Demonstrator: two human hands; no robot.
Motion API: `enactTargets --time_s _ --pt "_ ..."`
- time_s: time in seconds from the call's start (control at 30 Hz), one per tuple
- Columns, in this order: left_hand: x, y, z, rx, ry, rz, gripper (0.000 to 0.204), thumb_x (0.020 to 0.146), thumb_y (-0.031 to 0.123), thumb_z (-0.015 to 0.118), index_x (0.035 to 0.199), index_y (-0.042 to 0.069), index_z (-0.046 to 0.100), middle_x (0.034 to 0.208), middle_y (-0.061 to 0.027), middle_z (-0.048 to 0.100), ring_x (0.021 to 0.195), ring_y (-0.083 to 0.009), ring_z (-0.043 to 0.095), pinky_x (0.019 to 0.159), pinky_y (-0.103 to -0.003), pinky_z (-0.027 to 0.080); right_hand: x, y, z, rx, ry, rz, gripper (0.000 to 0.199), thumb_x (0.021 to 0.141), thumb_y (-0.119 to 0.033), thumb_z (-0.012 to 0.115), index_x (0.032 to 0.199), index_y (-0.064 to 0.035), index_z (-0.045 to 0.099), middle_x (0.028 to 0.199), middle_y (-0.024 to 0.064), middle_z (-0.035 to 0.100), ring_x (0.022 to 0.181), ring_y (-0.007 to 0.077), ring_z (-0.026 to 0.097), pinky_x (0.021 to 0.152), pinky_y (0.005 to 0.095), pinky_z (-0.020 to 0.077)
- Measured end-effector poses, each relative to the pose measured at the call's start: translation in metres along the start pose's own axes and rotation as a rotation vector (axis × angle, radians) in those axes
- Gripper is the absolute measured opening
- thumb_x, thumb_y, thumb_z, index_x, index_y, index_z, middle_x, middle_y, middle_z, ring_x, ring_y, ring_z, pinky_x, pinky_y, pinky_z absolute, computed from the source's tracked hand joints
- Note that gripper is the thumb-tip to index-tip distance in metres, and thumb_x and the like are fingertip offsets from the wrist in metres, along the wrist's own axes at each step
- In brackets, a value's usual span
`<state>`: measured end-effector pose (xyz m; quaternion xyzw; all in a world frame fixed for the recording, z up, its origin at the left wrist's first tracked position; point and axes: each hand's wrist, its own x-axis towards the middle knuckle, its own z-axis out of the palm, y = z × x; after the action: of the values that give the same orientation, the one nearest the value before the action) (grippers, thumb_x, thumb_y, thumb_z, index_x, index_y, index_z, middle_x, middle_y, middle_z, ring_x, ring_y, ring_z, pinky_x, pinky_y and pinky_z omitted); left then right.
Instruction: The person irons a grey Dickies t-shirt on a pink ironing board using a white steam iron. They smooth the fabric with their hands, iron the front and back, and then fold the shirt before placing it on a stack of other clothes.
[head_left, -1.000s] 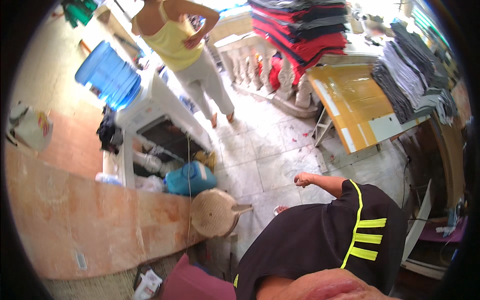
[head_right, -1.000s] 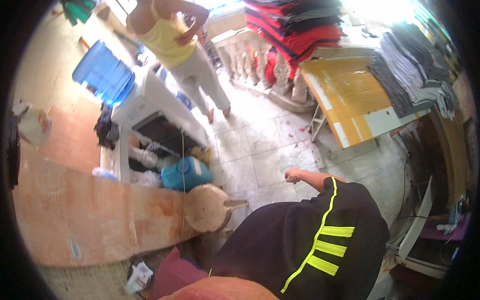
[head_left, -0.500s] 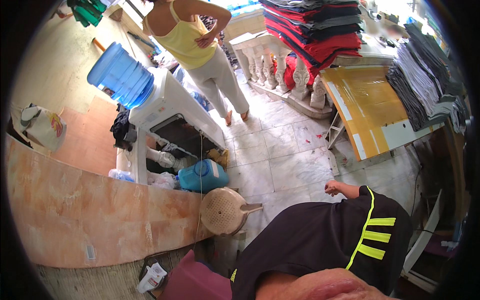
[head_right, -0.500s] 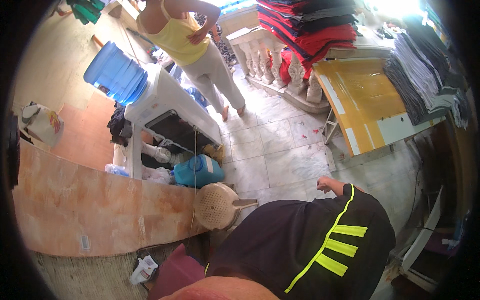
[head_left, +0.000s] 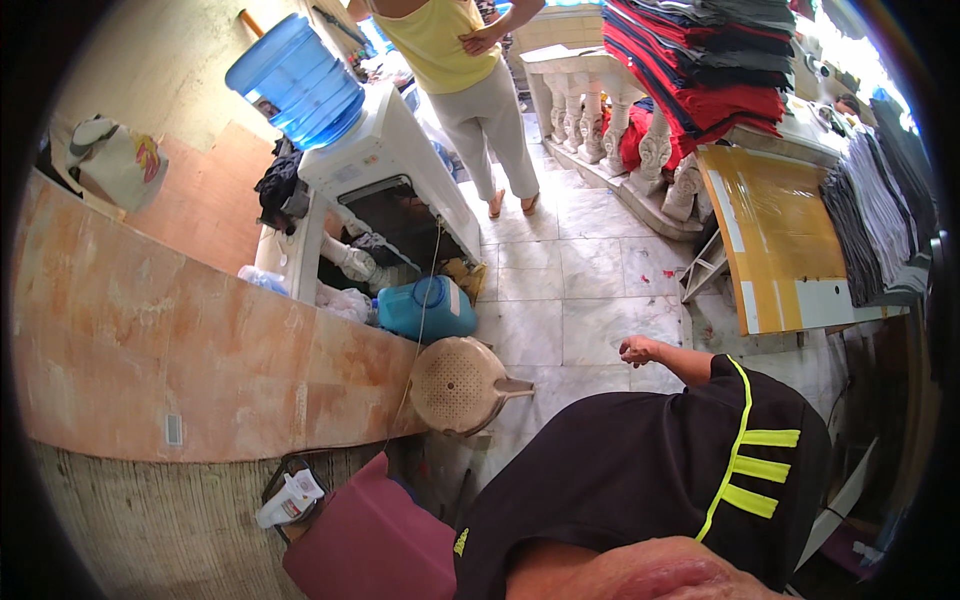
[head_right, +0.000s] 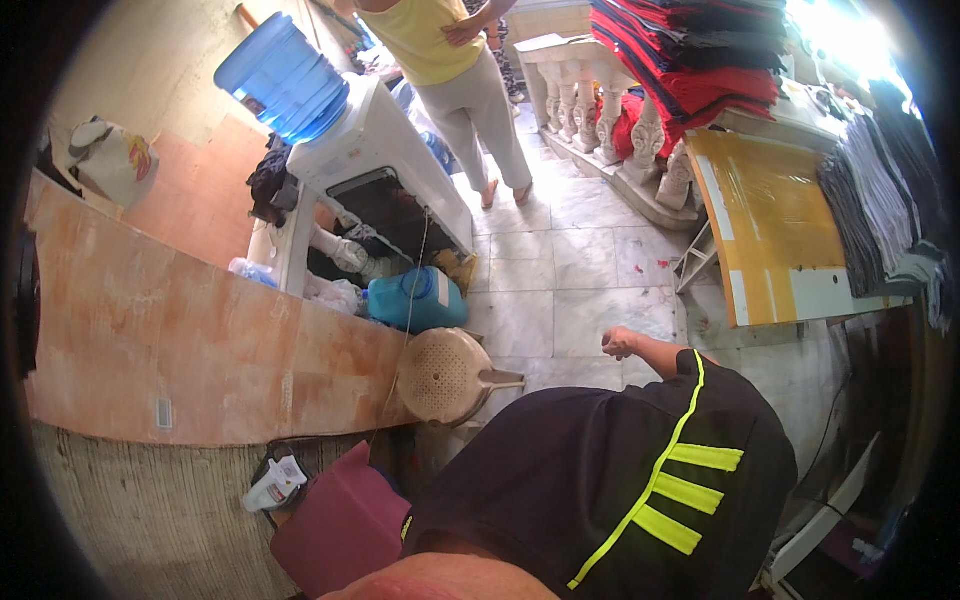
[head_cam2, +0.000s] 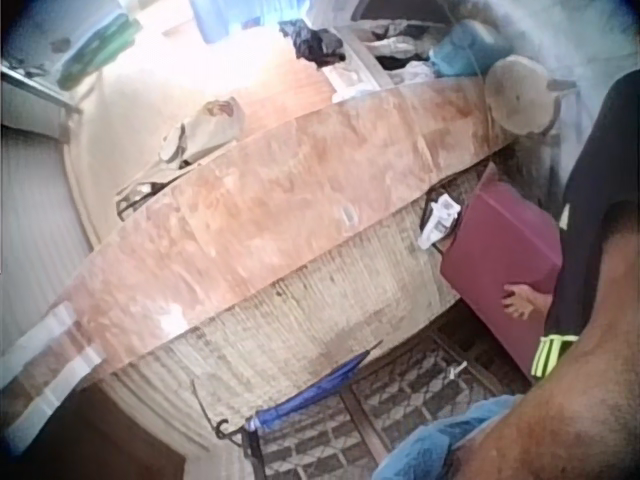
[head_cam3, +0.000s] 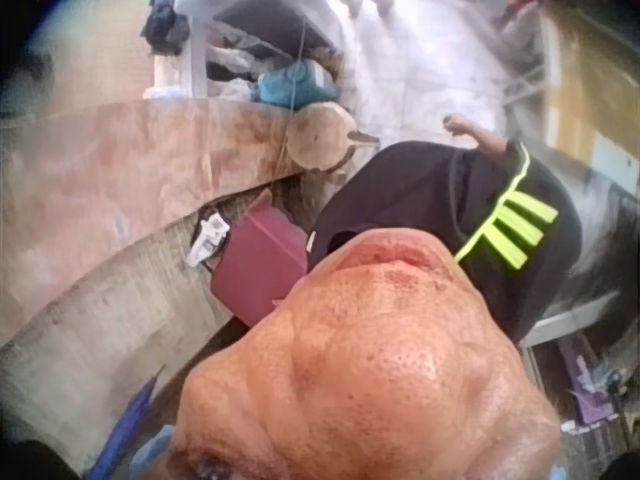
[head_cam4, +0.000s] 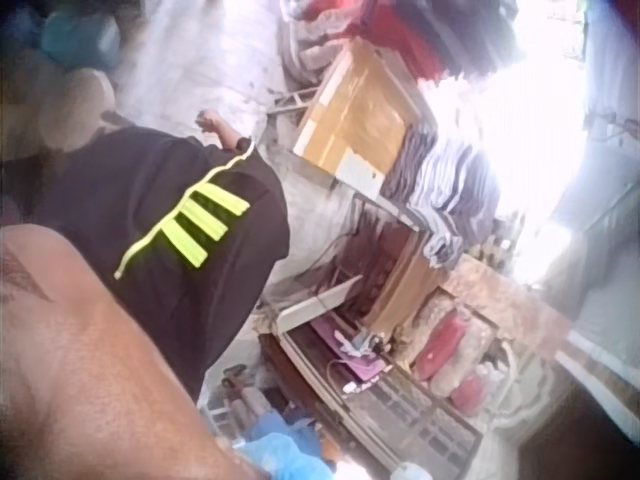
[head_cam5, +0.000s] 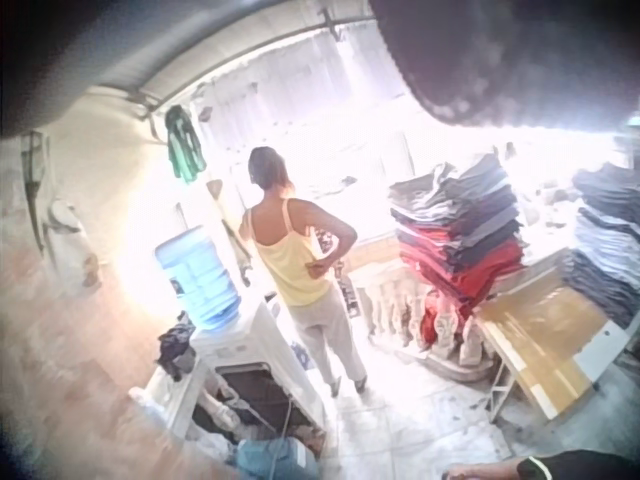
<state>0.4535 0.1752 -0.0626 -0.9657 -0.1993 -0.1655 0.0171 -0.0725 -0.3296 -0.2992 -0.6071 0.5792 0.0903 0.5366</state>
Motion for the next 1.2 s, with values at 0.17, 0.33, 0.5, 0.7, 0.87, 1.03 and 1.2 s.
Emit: enactTargets --time_s 0.17,0.33,0.5,0.7,0.87,1.03,1.2 --pt "0.011 -0.005 0.004 -0.114 0.223 0.107 0.07 0.089 0.065 0.05 0.125 0.007 0.062 0.13 -0.0236 0.057 0.118 -0.0496 0.052 0.088 -0.071 0.042 0.008 0.015 0.02 -0.001 -0.05 0.092 0.042 0.084 -0.021 0.059 0.122 -0.0043 0.063 0.091 0.0113 0.073 0.073 0.0233 0.073 0.061 0.0365 0.0602" --pt "0.037 -0.006 0.018 0.002 -0.08 -0.014 0.076 0.093 0.071 0.033 0.148 0.02 0.042 0.152 -0.0091 0.04 0.138 -0.0346 0.039 0.103 -0.064 0.033 0.034 0.038 0.037 0.068 -0.101 -0.017 0.03 0.086 -0.023 0.061 0.109 -0.0054 0.068 0.087 0.0106 0.071 0.073 0.0242 0.071 0.062 0.0369 0.0575" --pt "0.04 -0.009 0.04 0.017 -0.104 -0.086 0.075 0.094 0.071 0.029 0.152 0.023 0.034 0.159 -0.0091 0.027 0.146 -0.0326 0.024 0.11 -0.061 0.024 0.045 0.002 0.047 -0.113 -0.151 -0.112 0.035 0.089 -0.023 0.059 0.12 -0.0052 0.062 0.089 0.0109 0.071 0.07 0.0225 0.071 0.056 0.0342 0.0555" --pt "0.042 -0.015 0.045 -0.028 -0.097 -0.015 0.074 0.095 0.067 0.031 0.153 0.021 0.032 0.16 -0.0131 0.023 0.147 -0.0357 0.019 0.112 -0.064 0.017 0.042 -0.081 0.067 -0.159 -0.164 -0.059 0.04 0.09 -0.022 0.06 0.125 -0.0031 0.059 0.099 0.012 0.071 0.077 0.0196 0.071 0.063 0.0322 0.0557" --pt "0.04 -0.021 0.046 -0.036 -0.056 0.02 0.072 0.096 0.065 0.034 0.152 0.019 0.033 0.159 -0.0168 0.024 0.146 -0.0386 0.02 0.111 -0.064 0.018 0.052 -0.114 0.068 -0.234 -0.197 -0.081 0.043 0.089 -0.022 0.06 0.126 -0.0016 0.058 0.101 0.0143 0.07 0.078 0.0218 0.07 0.064 0.0326 0.055" --pt "0.04 -0.02 0.045 -0.028 -0.045 0.029 0.072 0.096 0.064 0.034 0.152 0.018 0.033 0.158 -0.0173 0.026 0.145 -0.0395 0.021 0.111 -0.065 0.019 0.069 -0.124 0.06 -0.346 -0.248 -0.246 0.043 0.087 -0.022 0.062 0.123 0.0002 0.059 0.095 0.0141 0.07 0.078 0.022 0.069 0.064 0.0334 0.0553" --pt "0.039 -0.014 0.037 0.006 -0.063 0.006 0.07 0.097 0.062 0.033 0.152 0.019 0.032 0.158 -0.0174 0.024 0.146 -0.0397 0.02 0.111 -0.064 0.019 0.094 -0.122 0.059 -0.47 -0.277 -0.429 0.039 0.086 -0.023 0.062 0.117 0.0013 0.063 0.092 0.0146 0.071 0.078 0.0226 0.069 0.066 0.0338 0.0563"
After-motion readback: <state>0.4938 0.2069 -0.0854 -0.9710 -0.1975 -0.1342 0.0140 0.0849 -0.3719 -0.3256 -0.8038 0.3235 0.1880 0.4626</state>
